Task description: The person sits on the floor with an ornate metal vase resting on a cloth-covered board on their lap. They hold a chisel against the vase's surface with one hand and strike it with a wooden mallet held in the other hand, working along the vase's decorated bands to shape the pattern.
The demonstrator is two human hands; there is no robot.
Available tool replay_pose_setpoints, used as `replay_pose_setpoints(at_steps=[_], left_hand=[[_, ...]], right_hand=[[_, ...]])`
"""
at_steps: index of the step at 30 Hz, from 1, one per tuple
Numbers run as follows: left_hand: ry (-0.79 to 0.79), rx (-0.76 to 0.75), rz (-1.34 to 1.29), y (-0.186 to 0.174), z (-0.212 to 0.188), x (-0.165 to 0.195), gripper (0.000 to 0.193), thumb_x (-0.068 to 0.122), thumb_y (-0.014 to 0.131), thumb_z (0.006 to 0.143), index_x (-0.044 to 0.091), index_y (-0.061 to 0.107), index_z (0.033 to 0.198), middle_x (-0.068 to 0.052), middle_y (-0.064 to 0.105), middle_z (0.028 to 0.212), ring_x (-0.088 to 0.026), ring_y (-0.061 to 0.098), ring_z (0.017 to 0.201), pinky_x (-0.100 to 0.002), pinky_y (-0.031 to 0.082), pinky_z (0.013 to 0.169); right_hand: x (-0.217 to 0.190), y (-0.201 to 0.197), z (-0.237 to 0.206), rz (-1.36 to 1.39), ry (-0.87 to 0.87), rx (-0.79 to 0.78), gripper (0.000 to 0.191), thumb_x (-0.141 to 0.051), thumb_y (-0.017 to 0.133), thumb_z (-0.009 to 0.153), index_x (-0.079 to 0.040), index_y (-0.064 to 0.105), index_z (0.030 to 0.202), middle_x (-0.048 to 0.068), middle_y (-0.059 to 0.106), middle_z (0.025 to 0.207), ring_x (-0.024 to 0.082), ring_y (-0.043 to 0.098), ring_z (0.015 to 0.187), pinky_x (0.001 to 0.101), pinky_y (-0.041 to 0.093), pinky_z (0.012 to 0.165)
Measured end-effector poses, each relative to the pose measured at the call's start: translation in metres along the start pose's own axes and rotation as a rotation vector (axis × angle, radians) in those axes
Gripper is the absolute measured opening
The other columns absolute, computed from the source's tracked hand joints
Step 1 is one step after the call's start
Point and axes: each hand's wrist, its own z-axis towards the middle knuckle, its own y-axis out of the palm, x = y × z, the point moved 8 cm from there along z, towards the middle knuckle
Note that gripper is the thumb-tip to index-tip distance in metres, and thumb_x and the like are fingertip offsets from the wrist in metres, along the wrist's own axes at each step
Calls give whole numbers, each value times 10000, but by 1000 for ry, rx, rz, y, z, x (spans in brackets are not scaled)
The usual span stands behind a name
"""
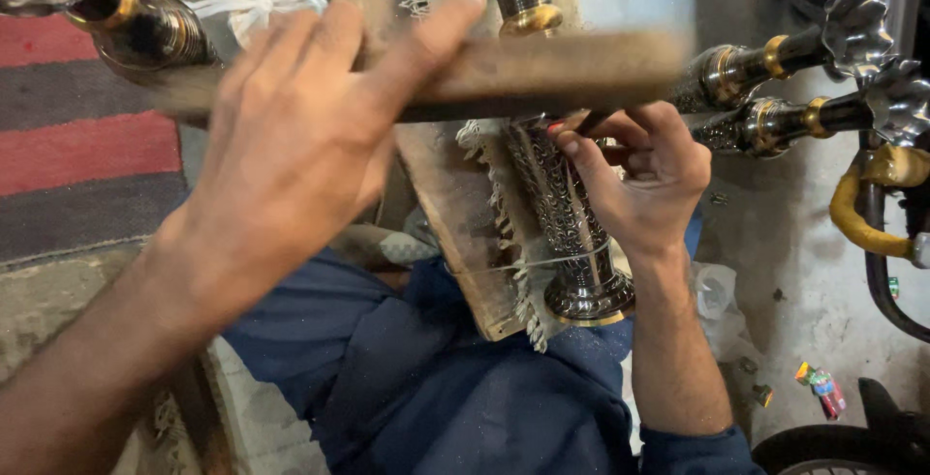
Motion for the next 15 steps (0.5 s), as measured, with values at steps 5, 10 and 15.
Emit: replay_pose_setpoints(at_steps=[5, 10, 15], left_hand=[[-47, -38, -3, 4, -4, -1, 759, -16, 690, 905, 236, 445, 1578, -152, 560, 977, -367, 593, 903, -506, 495, 843], [-10, 0, 94, 5, -5, 1, 734, 20, 707, 934, 257, 443, 1577, -127, 556, 1003, -346, 610, 953, -504, 505, 928], [9, 38, 245, 2, -3, 6, 759, 5, 738, 958, 261, 421, 1598, -117, 554, 1000, -305, 615, 932, -541, 520, 1049]], right_hand=[[-2, 0, 1, -26, -7, -21, 292, 187, 700, 1040, 81, 535, 1257, 196, 744, 1102, 215, 760, 1052, 295, 677, 880], [-5, -1, 2, -28, -16, -28, 345, 174, 703, 1037, 82, 543, 1328, 192, 720, 1114, 217, 752, 1072, 304, 674, 917], [-8, 1, 5, -11, -22, -46, 389, 170, 689, 1028, 78, 536, 1373, 183, 730, 1130, 215, 749, 1068, 293, 668, 895]])
